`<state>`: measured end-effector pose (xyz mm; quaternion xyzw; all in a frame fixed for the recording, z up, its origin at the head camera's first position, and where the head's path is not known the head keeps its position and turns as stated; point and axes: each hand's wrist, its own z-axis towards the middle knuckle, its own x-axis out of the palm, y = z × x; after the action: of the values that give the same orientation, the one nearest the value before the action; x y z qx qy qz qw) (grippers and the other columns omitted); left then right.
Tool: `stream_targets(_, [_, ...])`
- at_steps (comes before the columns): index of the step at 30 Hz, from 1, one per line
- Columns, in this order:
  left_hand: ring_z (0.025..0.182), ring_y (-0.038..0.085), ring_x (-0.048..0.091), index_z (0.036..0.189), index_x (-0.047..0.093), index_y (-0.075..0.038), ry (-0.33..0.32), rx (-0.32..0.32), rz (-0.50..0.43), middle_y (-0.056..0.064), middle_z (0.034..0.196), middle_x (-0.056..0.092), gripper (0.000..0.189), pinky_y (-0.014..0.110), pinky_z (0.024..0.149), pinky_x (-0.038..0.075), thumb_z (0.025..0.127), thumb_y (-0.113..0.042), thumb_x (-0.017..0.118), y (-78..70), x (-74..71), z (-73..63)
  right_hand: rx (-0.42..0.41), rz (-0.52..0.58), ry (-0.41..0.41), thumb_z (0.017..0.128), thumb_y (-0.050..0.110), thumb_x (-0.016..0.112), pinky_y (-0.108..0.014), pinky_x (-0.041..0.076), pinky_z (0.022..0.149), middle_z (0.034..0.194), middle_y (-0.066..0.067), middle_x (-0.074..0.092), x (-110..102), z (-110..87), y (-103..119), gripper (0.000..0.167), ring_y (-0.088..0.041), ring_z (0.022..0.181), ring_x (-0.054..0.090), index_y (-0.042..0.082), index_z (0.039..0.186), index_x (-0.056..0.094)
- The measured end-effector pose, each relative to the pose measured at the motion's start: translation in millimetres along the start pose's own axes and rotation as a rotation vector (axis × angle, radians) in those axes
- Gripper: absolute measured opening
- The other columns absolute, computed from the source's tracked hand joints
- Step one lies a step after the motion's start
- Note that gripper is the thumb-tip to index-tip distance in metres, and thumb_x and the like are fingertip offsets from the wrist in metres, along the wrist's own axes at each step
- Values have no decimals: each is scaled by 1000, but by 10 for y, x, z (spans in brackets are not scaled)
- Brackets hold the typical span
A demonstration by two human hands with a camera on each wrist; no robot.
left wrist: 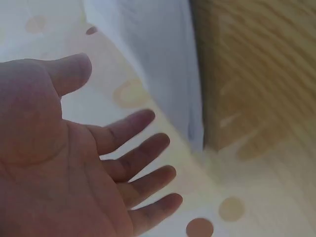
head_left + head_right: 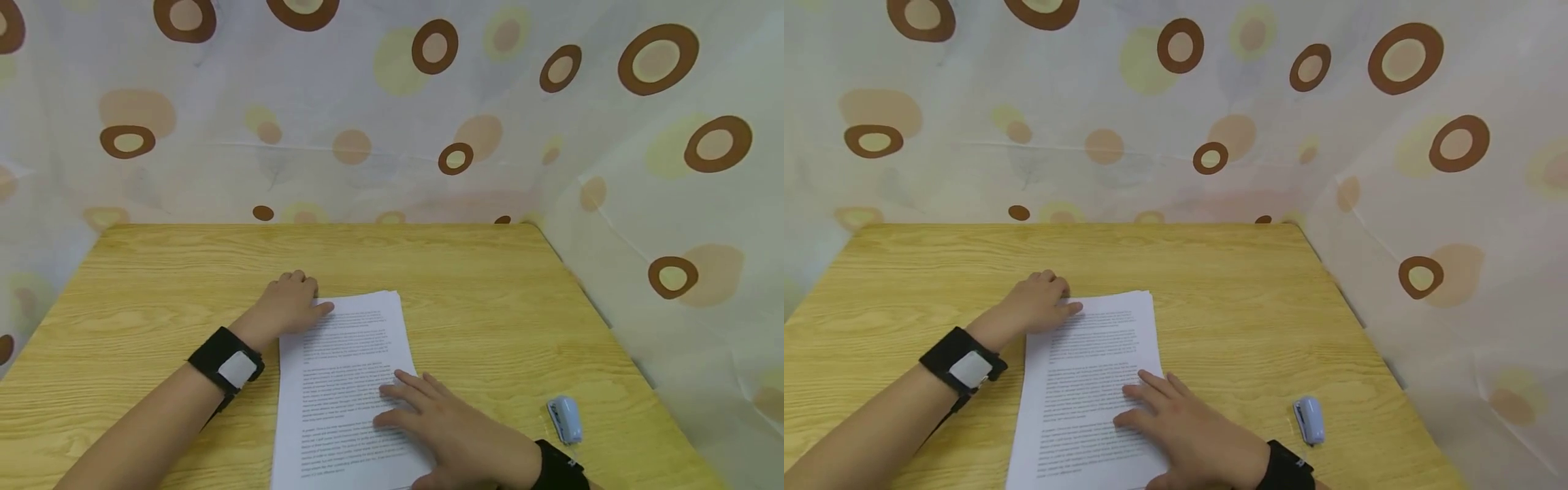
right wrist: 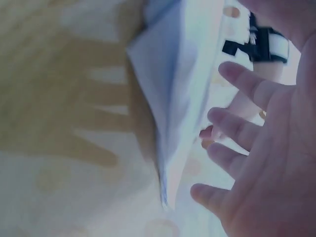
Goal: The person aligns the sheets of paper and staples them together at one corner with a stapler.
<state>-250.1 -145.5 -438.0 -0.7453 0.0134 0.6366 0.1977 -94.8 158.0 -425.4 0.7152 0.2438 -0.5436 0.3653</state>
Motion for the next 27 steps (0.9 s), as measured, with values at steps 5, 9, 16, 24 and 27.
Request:
stream_targets(5, [113,47,59,124,63,12,-61,-108,-1,32,125,59,60,61,93,52,102,-44,62,135,-162,-315,195,119,-45,86,49,82,-64,37,117,162,-8,45,-126,57,-121,76,-37,153,38,23,151,52])
stream_targets(9, [82,34,60,104,68,11,35,-207,-46,26,100,61,55,42,64,50,101,-43,61,222,-242,-552,364,185,-112,91,41,80,-62,42,113,155,-14,53,-169,139,-329,74,-39,145,48,13,153,49])
stream_targets(16, [53,15,43,61,57,-11,138,-184,-120,2,64,43,53,27,52,31,101,-45,60,236,-134,-660,481,319,-146,95,36,76,-57,45,113,152,-23,54,-148,403,-602,78,-38,139,55,1,156,41])
stream_targets(24, [49,13,39,61,55,-14,60,-169,-249,-2,57,41,47,25,49,27,101,-38,63,216,-83,-638,548,458,-217,98,34,71,-55,48,109,144,-27,60,-167,701,-615,88,-40,135,59,-3,162,23])
stream_targets(27, [52,14,41,68,62,-12,56,-162,-305,-2,59,43,41,26,51,29,101,-37,63,234,-82,-611,550,468,-224,99,33,70,-55,49,108,144,-25,61,-179,752,-620,86,-39,134,59,-3,162,23])
